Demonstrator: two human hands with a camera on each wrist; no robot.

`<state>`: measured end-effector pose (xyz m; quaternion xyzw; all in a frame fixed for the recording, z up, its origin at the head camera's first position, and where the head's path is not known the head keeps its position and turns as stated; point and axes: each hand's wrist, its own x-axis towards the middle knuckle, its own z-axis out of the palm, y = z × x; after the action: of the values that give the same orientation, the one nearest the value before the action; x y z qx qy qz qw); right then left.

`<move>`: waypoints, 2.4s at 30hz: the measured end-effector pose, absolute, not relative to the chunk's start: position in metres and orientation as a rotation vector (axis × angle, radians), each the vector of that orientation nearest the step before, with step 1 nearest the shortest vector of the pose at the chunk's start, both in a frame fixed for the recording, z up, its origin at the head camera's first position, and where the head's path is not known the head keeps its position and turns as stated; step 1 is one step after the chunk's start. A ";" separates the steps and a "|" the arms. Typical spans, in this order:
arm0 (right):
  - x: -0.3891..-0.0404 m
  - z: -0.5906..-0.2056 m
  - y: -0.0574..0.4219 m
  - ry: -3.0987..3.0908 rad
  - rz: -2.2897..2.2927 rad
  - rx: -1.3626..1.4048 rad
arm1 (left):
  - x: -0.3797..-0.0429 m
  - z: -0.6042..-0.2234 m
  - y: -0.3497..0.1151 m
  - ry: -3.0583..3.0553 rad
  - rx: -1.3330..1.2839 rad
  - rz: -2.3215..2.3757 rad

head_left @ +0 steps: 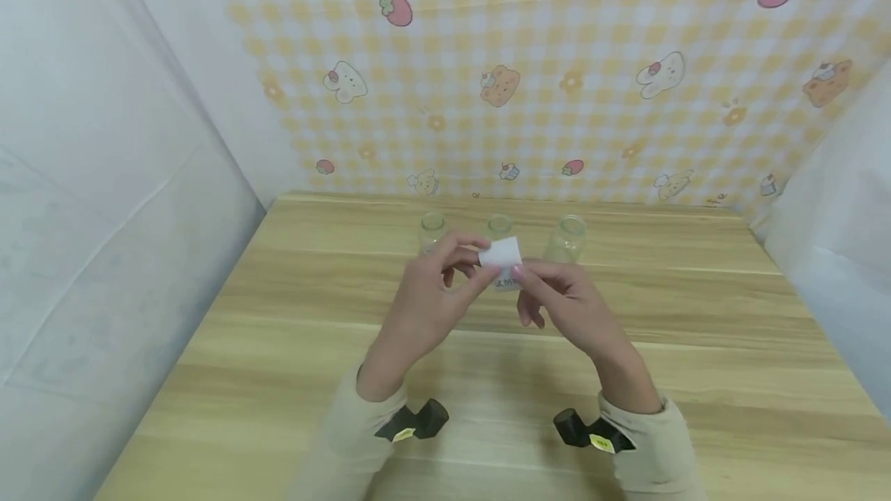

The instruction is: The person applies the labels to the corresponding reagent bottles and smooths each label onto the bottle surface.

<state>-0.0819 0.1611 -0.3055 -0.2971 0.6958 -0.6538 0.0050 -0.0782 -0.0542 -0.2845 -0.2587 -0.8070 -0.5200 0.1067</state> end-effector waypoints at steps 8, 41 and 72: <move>-0.079 -0.303 0.161 2.267 -2.130 -0.863 | -0.076 -0.280 -0.055 -2.403 -0.818 -1.538; -0.078 -0.300 0.162 2.165 -2.292 -0.717 | -0.080 -0.284 -0.059 -2.300 -0.906 -1.387; -0.077 -0.300 0.160 2.267 -2.269 -0.509 | -0.080 -0.283 -0.057 -2.148 -1.130 -1.393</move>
<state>-0.0769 0.1603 -0.2997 -0.1565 0.6970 -0.6978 -0.0528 -0.0804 -0.0570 -0.2834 -0.3978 -0.7562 -0.4906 0.1708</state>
